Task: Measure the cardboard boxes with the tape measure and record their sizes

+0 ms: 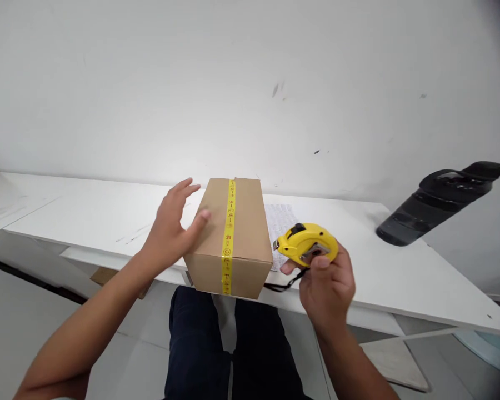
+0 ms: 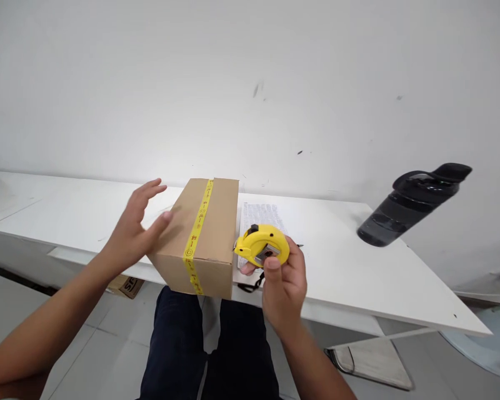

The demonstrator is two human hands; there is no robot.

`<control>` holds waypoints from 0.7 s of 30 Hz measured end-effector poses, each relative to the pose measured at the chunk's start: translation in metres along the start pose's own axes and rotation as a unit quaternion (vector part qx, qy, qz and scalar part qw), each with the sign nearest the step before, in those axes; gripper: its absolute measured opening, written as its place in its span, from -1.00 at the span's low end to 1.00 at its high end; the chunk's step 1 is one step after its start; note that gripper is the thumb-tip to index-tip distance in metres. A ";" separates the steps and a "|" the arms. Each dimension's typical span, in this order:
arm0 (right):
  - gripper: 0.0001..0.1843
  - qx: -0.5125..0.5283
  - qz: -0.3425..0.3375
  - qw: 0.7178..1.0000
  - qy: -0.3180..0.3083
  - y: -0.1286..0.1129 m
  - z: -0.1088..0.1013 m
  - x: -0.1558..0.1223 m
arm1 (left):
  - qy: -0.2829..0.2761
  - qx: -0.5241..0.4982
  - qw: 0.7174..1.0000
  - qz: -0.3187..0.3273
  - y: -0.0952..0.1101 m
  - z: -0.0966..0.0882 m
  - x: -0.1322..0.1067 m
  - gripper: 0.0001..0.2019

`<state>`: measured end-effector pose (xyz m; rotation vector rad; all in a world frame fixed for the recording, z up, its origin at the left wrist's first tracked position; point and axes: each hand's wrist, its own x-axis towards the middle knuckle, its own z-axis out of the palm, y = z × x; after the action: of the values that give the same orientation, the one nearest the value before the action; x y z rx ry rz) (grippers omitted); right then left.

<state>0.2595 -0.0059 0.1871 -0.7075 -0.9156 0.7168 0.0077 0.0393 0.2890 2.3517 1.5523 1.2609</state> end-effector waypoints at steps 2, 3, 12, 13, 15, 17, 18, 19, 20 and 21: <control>-0.57 -0.002 0.011 0.998 -0.055 -0.018 -0.002 0.003 | -0.008 0.070 0.979 0.190 0.020 -0.003 -0.016 -0.44; -0.57 0.001 0.021 0.996 -0.091 -0.026 -0.003 0.003 | -0.019 0.092 0.958 0.272 0.028 -0.004 -0.024 -0.47; -0.52 0.071 0.050 0.958 -0.275 -0.048 -0.002 -0.013 | 0.100 0.245 0.807 0.528 0.042 -0.019 -0.057 -0.89; -0.53 0.072 0.051 0.956 -0.279 -0.048 0.002 -0.013 | 0.107 0.243 0.817 0.511 0.045 -0.022 -0.060 -0.90; -0.57 0.081 0.056 0.954 -0.282 -0.047 0.010 -0.015 | 0.107 0.212 0.869 0.433 0.052 -0.022 -0.068 -0.87; -0.60 0.100 0.062 0.954 -0.276 -0.045 0.018 -0.018 | 0.100 0.178 0.912 0.355 0.060 -0.016 -0.080 -0.80; -0.60 0.107 0.065 0.954 -0.274 -0.044 0.020 -0.020 | 0.097 0.169 0.923 0.333 0.063 -0.013 -0.087 -0.76; -0.59 0.111 0.067 0.953 -0.274 -0.043 0.021 -0.022 | 0.096 0.164 0.926 0.326 0.066 -0.010 -0.093 -0.74; -0.58 0.108 0.065 0.952 -0.277 -0.042 0.021 -0.024 | 0.098 0.161 0.927 0.324 0.068 -0.008 -0.099 -0.71; -0.57 0.100 0.058 0.953 -0.282 -0.041 0.019 -0.024 | 0.101 0.156 0.930 0.316 0.068 -0.008 -0.102 -0.69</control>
<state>0.2422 -0.0436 0.2168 -0.3776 -1.3035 1.1309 0.0373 -0.0775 0.2645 3.1903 1.1271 1.4850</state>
